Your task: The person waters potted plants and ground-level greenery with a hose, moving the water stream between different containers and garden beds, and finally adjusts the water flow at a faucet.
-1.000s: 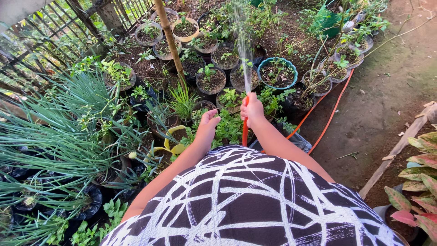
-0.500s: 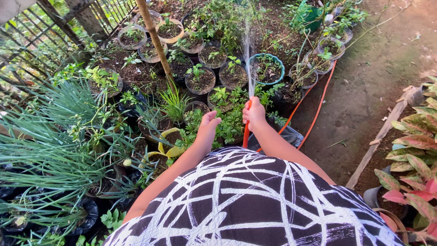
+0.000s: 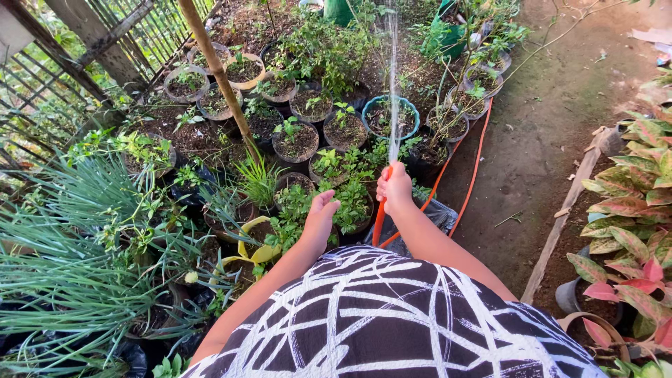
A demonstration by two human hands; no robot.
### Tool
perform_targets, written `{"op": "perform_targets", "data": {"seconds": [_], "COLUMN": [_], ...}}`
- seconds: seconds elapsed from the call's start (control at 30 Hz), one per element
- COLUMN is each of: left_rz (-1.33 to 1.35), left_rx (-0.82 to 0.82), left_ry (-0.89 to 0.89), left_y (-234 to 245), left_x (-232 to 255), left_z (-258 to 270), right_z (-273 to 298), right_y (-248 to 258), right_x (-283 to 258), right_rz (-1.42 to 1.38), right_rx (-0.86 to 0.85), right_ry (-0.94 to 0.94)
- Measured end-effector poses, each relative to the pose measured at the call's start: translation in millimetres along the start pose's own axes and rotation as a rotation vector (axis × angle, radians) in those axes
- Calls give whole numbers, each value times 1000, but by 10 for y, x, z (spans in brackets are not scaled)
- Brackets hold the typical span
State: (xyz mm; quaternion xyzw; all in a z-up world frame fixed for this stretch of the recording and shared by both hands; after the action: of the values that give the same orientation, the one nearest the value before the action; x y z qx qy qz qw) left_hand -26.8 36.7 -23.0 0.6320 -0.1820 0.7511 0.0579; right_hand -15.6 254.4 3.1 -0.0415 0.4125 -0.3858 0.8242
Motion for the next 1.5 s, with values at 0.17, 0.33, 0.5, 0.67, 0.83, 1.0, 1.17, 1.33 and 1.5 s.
{"op": "perform_targets", "data": {"seconds": [0.17, 0.33, 0.5, 0.67, 0.83, 1.0, 1.17, 1.33, 1.5], "left_rz": [19, 19, -4, -10, -35, -15, -20, -24, -21], "left_rx": [-6, 2, 30, 9, 11, 14, 25, 50, 67], "left_ry": [3, 42, 88, 43, 64, 105, 83, 71, 38], "left_y": [18, 91, 188, 213, 238, 250, 254, 312, 364], "left_x": [-18, -43, -30, -1, 35, 115, 62, -20, 5], "left_z": [16, 90, 158, 207, 264, 304, 271, 256, 248], "right_z": [-22, -88, -111, -72, -17, 6, -30, -95, -206], "right_y": [94, 188, 182, 81, 4, -29, -117, -181, -148], "right_x": [120, 305, 361, 424, 504, 453, 501, 569, 629], "right_rz": [14, 8, -16, -11, 25, 53, 100, 142, 195], "right_rx": [55, 76, 97, 89, 71, 55, 39, 8, -7], "right_ry": [-64, -139, -145, -114, -114, -87, -89, -122, -163]}}
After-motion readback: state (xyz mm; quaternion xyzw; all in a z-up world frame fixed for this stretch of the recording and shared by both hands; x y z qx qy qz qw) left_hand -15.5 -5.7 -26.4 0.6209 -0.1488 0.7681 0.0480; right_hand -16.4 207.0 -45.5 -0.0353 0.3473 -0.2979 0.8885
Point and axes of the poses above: each hand's wrist, its own z-axis away from the middle knuckle, its own y-axis out of the back of the hand, x = y × z, the point moved 5 cm from there along -z, towards the middle knuckle, and after that the axes turned 13 degrees about -y, right-handed, at the moved point
